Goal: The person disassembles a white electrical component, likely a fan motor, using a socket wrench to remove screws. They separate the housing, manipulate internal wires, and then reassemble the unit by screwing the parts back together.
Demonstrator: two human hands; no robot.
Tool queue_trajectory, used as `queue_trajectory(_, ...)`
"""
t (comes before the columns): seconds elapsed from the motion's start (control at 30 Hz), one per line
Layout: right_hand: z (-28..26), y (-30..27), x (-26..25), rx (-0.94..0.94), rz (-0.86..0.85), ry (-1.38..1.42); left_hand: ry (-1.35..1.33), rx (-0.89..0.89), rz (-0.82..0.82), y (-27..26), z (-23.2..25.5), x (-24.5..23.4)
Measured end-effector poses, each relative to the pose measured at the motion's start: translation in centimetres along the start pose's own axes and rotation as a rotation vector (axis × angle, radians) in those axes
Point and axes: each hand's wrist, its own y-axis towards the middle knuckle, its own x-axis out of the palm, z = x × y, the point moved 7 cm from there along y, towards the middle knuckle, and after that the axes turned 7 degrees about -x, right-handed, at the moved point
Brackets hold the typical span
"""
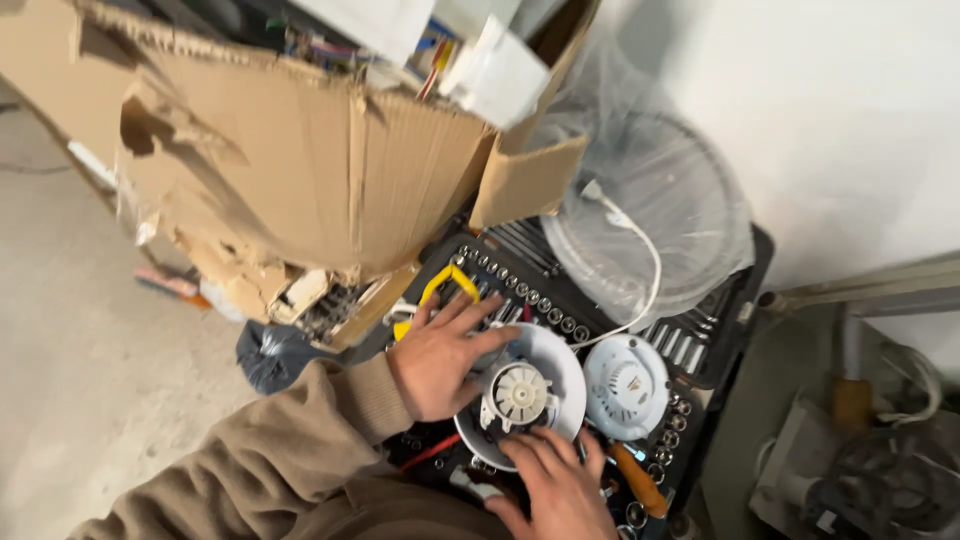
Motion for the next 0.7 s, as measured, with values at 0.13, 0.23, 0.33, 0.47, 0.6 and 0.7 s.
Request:
queue_trajectory(0.13,1.3,-0.8,3.1,0.001,0.013,0.02,-0.187,0.014,0.019,-0.1,-1.8,-1.1)
queue_trajectory(0.23,1.4,-0.6,3.7,0.105,-0.054,0.044,-0.368,0.096,0.111,-0.3,-4.3,-0.6)
queue_trajectory(0.33,1.7,-0.2,4.1,0.309,-0.278,0.078,-0.489,0.122,0.114,1.4,-6.8,1.4)
queue_trajectory(0.47,2.9,-0.9,5.8,0.327,-0.257,0.074,-0.551,0.144,0.069,3.0,-7.1,1.1)
queue_trajectory(0.6,3.5,-1.8,6.7,0.27,-0.163,0.039,-0.49,0.328,0.049,3.6,-6.7,0.3)
queue_trajectory(0.7,3.1,-1.7,6.2,0.266,-0.129,0.037,-0.438,0.409,0.059,3.6,-6.5,0.2)
